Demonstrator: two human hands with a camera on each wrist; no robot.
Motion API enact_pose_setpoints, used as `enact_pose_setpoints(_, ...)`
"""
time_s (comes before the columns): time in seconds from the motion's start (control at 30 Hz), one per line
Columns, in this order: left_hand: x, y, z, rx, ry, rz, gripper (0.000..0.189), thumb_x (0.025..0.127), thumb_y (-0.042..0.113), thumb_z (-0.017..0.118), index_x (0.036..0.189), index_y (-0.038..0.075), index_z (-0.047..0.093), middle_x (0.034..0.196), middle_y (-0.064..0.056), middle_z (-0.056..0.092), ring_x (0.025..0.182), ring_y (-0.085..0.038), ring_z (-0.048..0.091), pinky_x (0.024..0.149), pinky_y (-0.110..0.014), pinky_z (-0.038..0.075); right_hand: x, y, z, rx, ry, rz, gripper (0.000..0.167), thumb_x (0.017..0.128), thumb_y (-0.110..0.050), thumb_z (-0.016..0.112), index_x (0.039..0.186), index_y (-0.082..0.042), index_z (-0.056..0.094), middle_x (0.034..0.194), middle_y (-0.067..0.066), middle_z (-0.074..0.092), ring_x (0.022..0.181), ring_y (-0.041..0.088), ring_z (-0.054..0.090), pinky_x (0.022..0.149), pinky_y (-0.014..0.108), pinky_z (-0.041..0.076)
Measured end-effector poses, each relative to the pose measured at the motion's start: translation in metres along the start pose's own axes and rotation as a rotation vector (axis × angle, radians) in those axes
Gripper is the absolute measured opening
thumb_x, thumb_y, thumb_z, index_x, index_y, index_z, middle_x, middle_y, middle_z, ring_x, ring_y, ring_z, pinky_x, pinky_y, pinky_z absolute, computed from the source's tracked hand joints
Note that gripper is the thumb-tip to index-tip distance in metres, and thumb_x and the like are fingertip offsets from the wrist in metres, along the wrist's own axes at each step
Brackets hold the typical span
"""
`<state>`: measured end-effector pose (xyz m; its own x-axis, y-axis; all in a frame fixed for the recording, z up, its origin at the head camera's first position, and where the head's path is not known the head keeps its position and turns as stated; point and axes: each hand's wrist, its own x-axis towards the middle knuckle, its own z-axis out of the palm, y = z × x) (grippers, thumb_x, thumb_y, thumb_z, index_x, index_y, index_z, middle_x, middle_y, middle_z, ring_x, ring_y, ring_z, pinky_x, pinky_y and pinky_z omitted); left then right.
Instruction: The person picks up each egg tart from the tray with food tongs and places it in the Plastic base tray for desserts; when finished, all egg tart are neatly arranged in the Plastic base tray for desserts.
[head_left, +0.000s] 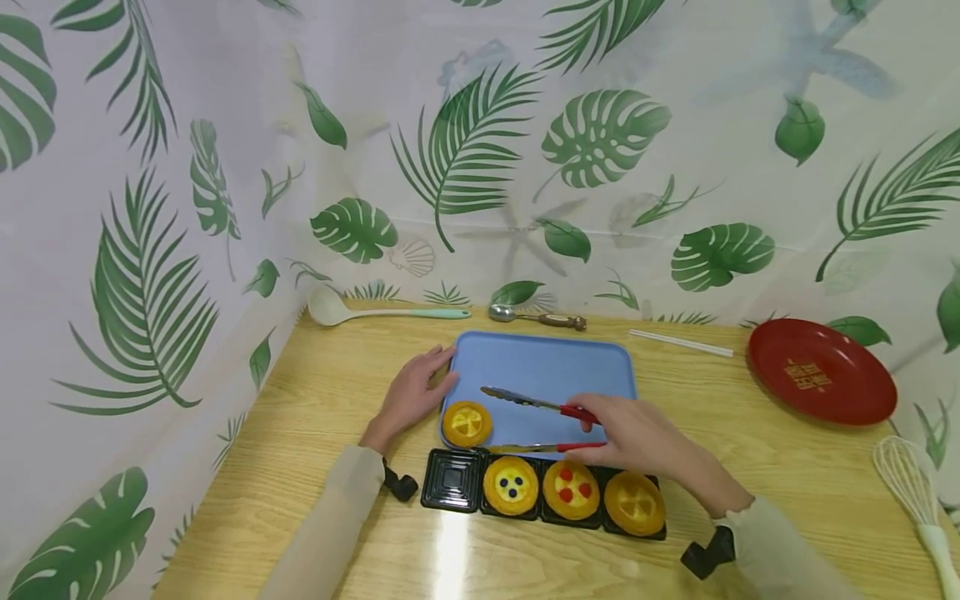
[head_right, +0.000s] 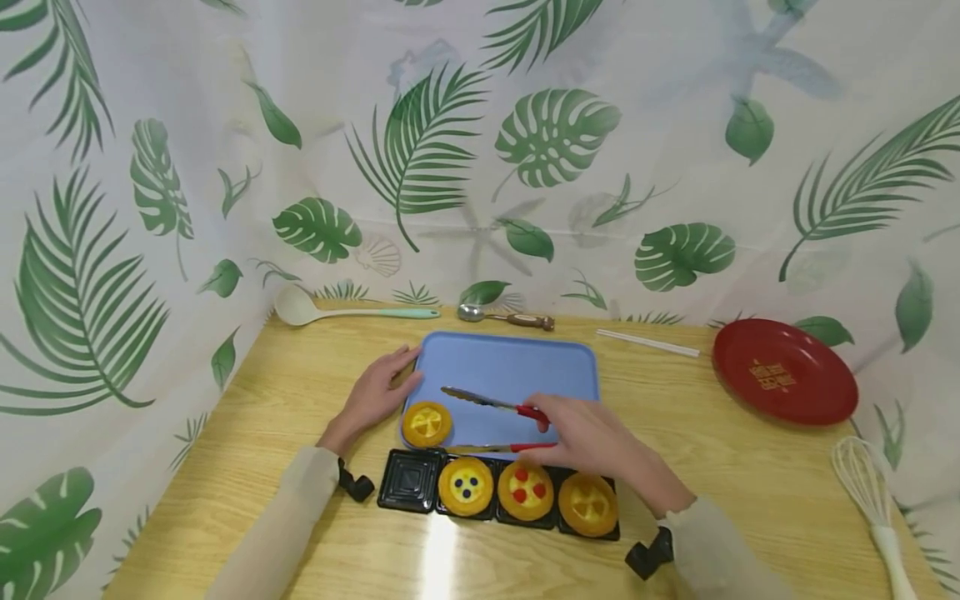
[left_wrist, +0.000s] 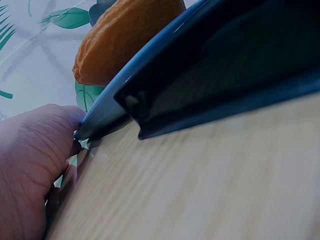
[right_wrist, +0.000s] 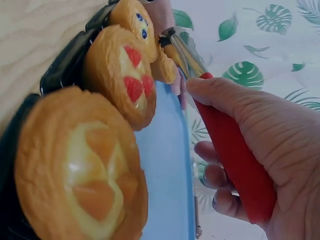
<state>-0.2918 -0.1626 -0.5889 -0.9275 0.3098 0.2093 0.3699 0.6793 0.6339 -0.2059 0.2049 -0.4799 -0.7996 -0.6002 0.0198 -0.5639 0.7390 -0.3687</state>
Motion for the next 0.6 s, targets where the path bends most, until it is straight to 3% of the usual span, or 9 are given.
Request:
enact_pose_setpoints(0.33,0.000,-0.003,0.000,0.006,-0.004,-0.003,0.057,0.107,0.044,0.057,0.159,0.020,0.048,0.162,-0.011,0.045,0.150,-0.034,0.042,0.122,-0.056,0.032,0.024,0.016,0.009,0.072,-0.069,-0.087,0.057,0.086,-0.050,0.084,0.126,-0.014,0.065,0.087,-0.008,0.067,0.068,0.004,0.050,0.060,0.024,0.044)
enact_pose_setpoints(0.6,0.002,-0.003,0.000,0.038,-0.005,0.006,0.058,0.108,0.044,0.057,0.159,0.020,0.047,0.162,-0.011,0.046,0.150,-0.032,0.042,0.122,-0.054,0.032,0.039,0.021,0.011,0.130,-0.115,-0.089,0.049,0.084,-0.049,0.086,0.110,-0.014,0.063,0.085,-0.005,0.063,0.068,0.007,0.048,0.059,0.025,0.039)
